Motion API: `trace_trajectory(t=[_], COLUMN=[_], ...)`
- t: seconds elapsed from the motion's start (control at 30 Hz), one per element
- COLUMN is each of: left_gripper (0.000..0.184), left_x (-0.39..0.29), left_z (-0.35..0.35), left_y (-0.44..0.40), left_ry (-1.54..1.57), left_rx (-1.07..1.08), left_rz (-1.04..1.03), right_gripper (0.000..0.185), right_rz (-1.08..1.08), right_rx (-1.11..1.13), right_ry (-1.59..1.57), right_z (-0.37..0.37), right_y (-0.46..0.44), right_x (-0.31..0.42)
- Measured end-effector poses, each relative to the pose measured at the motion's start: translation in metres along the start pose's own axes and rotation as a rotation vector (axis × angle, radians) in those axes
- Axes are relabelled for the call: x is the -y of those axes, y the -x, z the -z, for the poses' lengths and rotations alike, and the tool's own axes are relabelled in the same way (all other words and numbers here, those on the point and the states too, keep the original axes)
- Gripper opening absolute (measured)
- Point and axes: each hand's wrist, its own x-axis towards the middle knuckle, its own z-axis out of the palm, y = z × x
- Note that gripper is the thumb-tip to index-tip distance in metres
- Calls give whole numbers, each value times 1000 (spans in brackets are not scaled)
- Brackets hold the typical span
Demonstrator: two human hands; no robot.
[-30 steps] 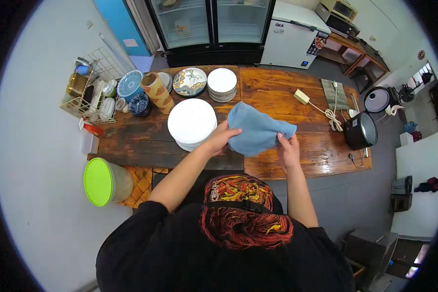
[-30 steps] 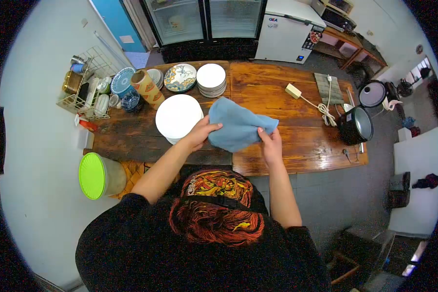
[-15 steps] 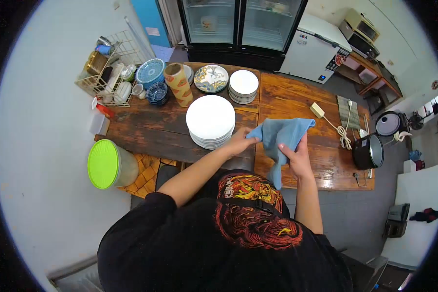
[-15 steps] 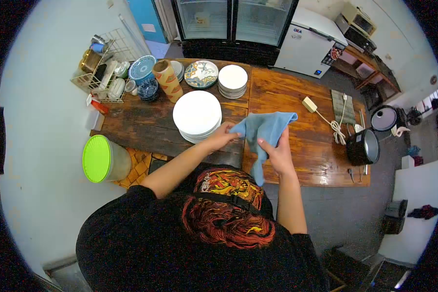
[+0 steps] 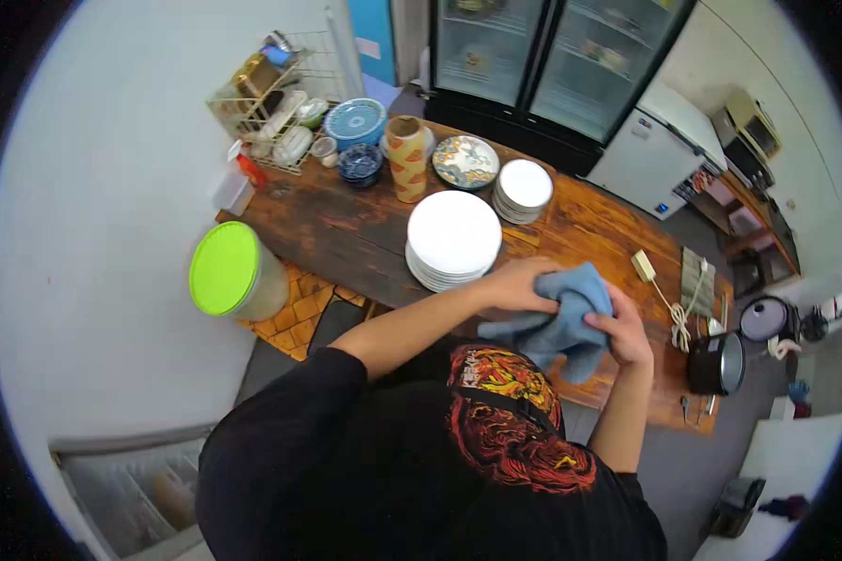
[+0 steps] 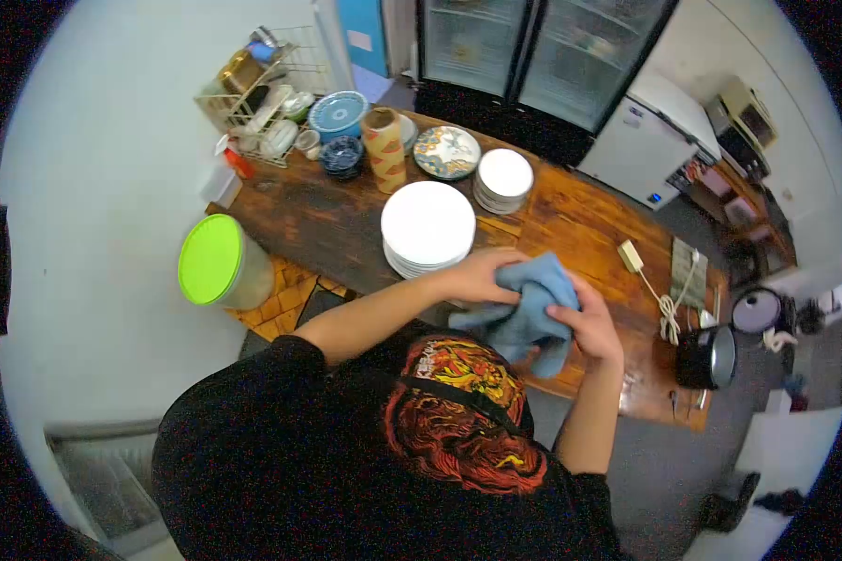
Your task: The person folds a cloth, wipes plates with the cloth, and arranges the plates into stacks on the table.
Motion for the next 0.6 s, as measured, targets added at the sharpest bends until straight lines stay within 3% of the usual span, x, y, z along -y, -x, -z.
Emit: trace_trajectory(t=[0.03,0.07,0.13,0.23,0.37,0.47,0.6], left_gripper=[82,77,72,64,56,36,22], left_x=[-5,-14,-27,-43,-41,-22,-3], left_z=[1,-5,-4,-7,-41,-41,-30], left_y=[0,3,9,9,-1,-9,-13], left_ry=[21,-188,-413,4,222,226,354], left_rx=[24,-323,-676,-399,-229,-321,-287], left_rz=[57,-32,-118,104,161,180,159], right_gripper=[53,49,43,39,40,41,47], right_rz=[-20,-44,-90,-76,-59,-71,-9], right_rx=[-61,-124,-274,-363,-351,-315,-400], right_ry=[-88,-174,-236,-261,-313,-395,-359], right_z=[0,0,2,-2,-12,-14,-20], right_y=[-1,-1,-5,-19,-17,-20,-4], right_x=[-3,-6,-14,-37,-58,-62,-20])
